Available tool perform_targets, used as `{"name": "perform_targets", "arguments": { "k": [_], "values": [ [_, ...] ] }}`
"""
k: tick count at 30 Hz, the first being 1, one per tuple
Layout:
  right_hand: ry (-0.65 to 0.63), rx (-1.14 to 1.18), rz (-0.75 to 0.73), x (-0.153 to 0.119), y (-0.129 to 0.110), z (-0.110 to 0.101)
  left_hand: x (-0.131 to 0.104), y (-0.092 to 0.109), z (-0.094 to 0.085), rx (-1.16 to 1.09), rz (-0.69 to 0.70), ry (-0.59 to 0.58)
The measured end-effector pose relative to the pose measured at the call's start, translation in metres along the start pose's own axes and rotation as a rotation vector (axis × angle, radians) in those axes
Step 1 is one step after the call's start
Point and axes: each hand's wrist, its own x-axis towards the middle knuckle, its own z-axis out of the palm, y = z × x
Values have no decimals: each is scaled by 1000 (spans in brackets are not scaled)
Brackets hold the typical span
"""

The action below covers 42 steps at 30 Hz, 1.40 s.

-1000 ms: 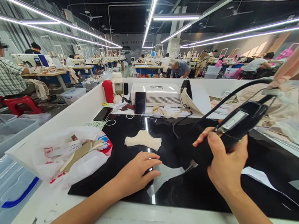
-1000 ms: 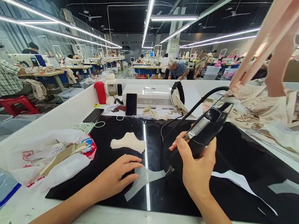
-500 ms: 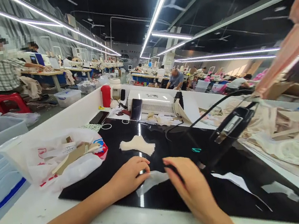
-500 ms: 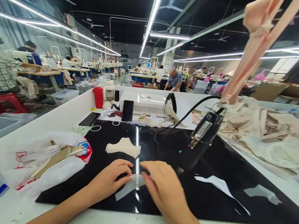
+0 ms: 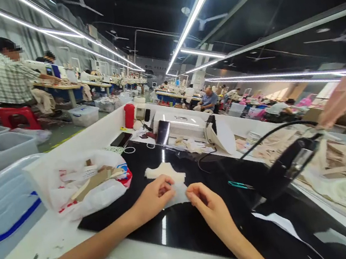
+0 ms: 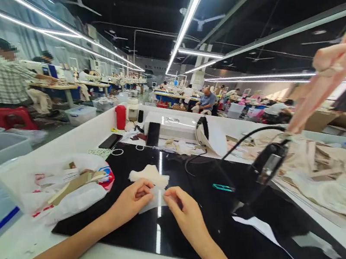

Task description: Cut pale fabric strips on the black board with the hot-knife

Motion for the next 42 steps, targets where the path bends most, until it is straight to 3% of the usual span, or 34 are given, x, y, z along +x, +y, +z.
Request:
{"name": "perform_targets", "arguments": {
  "k": [4,8,13,22,26,30,35,39,42],
  "values": [
    [39,2,-36,26,5,9,13,-2,-6,51,6,125],
    [85,-75,-71,59,9,20,36,3,-26,191,37,202],
    [108,-247,-122,88,20,32,65,7,-46,433,70,194],
    [111,-486,-212,89,38,46,80,-15,-38,857,99,80],
    [129,-516,-277,87,29,49,80,-19,-38,1009,125,68],
    [90,-524,-393,57,2,35,75,-12,-42,1082,207,79],
    [-102,-525,-499,-24,-12,-1,68,-10,-49,1040,349,56],
    [9,-619,-344,-85,22,-54,50,-12,-46,1067,479,48],
    [148,-695,-199,-107,63,-100,36,-8,-34,1081,513,19]
  ]
}}
